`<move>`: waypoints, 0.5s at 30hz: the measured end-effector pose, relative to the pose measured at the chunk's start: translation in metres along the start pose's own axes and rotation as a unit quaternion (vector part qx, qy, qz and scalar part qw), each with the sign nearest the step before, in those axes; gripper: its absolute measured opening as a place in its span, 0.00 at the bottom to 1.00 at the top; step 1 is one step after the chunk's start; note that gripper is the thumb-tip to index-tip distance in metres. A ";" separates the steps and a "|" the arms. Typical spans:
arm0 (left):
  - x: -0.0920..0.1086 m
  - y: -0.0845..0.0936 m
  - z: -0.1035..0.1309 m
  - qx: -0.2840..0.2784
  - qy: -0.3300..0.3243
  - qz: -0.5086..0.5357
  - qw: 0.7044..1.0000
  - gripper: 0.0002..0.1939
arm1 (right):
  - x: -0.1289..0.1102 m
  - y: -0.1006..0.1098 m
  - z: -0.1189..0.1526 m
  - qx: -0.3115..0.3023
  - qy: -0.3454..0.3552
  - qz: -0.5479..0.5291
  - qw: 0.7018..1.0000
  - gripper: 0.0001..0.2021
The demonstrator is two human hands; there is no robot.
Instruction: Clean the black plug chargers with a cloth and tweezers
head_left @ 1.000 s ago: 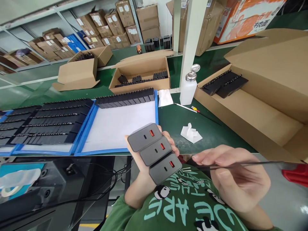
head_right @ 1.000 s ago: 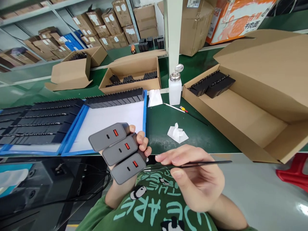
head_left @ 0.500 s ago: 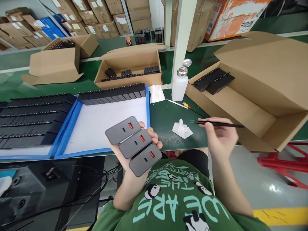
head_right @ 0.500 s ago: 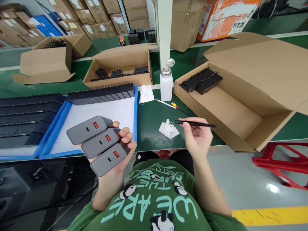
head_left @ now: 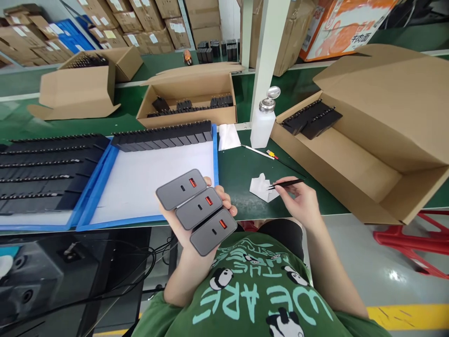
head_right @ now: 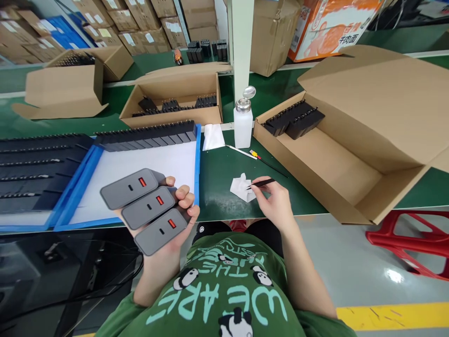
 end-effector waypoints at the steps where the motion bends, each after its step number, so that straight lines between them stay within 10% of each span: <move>1: 0.000 0.000 0.000 0.001 0.001 0.003 1.000 0.34 | -0.004 0.005 0.000 0.001 -0.005 0.002 1.000 0.10; 7: -0.006 -0.002 0.000 -0.012 0.015 0.020 1.000 0.33 | -0.017 0.032 0.000 0.026 -0.020 -0.022 0.999 0.08; 15: -0.014 -0.006 0.003 -0.003 0.047 0.061 0.997 0.34 | -0.055 0.073 0.032 0.242 0.023 -0.171 0.955 0.06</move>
Point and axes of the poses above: each hand's wrist, its own z-axis away from the middle knuckle, its own y-axis out of the back of the hand, x = y × z, the point moved 10 cm from there along -z, towards the middle knuckle, and after that the axes turned 15 degrees about -y, right-handed, at the moved point
